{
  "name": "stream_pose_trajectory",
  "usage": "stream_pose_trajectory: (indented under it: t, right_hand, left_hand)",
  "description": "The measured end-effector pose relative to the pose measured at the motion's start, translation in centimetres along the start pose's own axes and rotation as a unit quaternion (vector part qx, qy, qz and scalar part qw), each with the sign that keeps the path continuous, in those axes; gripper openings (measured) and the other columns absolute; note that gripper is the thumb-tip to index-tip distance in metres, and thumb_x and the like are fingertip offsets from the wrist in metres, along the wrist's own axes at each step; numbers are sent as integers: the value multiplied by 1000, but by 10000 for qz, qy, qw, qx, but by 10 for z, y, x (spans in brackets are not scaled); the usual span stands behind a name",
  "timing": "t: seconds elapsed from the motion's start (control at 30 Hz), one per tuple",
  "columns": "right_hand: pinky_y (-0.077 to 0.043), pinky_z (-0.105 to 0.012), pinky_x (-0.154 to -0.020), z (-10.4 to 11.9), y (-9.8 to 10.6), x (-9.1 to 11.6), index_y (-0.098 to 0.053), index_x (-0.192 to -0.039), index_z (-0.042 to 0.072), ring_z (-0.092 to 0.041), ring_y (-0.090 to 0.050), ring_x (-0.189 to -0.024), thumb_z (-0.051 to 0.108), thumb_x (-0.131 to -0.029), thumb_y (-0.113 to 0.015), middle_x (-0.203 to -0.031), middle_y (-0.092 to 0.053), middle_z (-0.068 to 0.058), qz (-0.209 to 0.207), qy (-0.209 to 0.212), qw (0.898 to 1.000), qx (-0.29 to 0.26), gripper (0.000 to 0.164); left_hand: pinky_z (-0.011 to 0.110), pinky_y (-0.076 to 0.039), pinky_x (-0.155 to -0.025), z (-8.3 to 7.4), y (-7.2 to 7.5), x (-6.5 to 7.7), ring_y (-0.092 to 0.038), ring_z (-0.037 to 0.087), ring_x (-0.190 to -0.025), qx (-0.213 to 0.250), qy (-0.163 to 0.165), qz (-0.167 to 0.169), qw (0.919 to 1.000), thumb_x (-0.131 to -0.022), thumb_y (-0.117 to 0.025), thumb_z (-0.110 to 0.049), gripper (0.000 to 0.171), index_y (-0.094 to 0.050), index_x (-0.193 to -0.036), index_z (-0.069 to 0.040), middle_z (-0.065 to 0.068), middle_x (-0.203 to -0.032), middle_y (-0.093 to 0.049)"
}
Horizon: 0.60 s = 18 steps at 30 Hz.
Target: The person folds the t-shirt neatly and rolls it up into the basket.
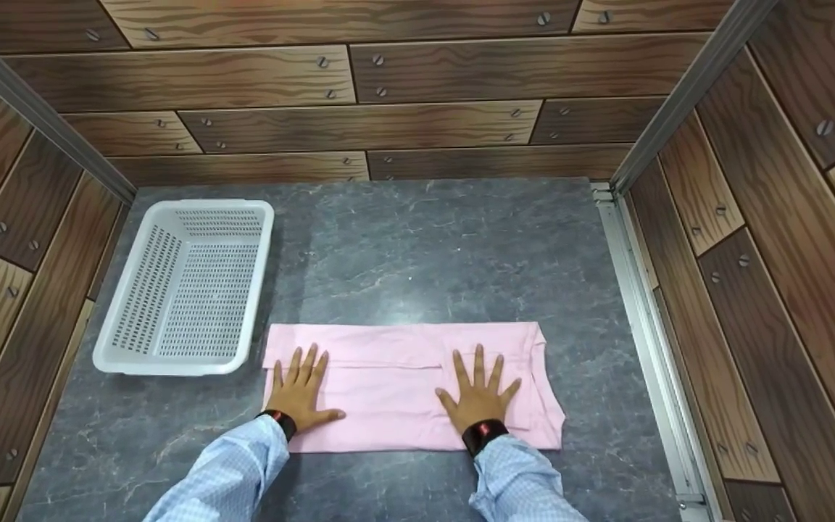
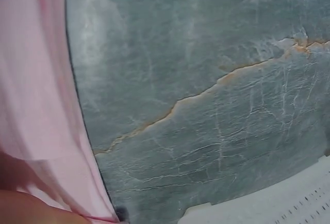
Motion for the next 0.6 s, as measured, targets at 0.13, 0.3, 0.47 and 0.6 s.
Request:
stream_pose_trajectory:
  t: [0.13,0.3,0.47,0.6]
  right_hand:
    - [-2,-83,-102,-5,-3,-13,-21,-155,35,-54,-3,-147,70,-90,-46,-166,-8,-11,116,97,9998,94,78]
    - [3,-80,-106,-9,1,-35,-22,-155,37,-51,0,-148,72,-89,-44,-166,-7,-11,405,96,9989,236,78]
    - [8,-76,-108,-9,17,-58,-27,-155,33,-51,4,-148,68,-88,-50,-165,-3,-16,375,-79,9984,424,79]
    - [8,-77,-107,0,24,-56,-21,-157,27,-54,8,-147,66,-89,-51,-164,6,-21,446,-513,9977,39,84]
  left_hand:
    - [67,-11,-116,0,-2,-3,-13,34,-152,27,172,25,9998,-64,-50,-91,122,-18,-158,-20,7,-166,-15]
    - [68,-10,-115,-4,-3,-8,-12,35,-152,109,538,-47,9985,-64,-50,-91,122,-18,-158,-21,7,-166,-14]
    - [70,-8,-114,-14,0,-13,-11,37,-152,461,782,-124,9958,-64,-50,-91,123,-18,-158,-19,9,-166,-13]
    - [70,-10,-114,-16,14,-19,-12,39,-152,454,590,-203,9970,-64,-52,-90,123,-19,-158,-17,9,-165,-15]
Point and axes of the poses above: each hand's wrist, its own x-axis away from the middle knuckle, its own y-axis out of the back of the hand, z = x × y, the point moved 10 cm from there along -x, towards the middle knuckle
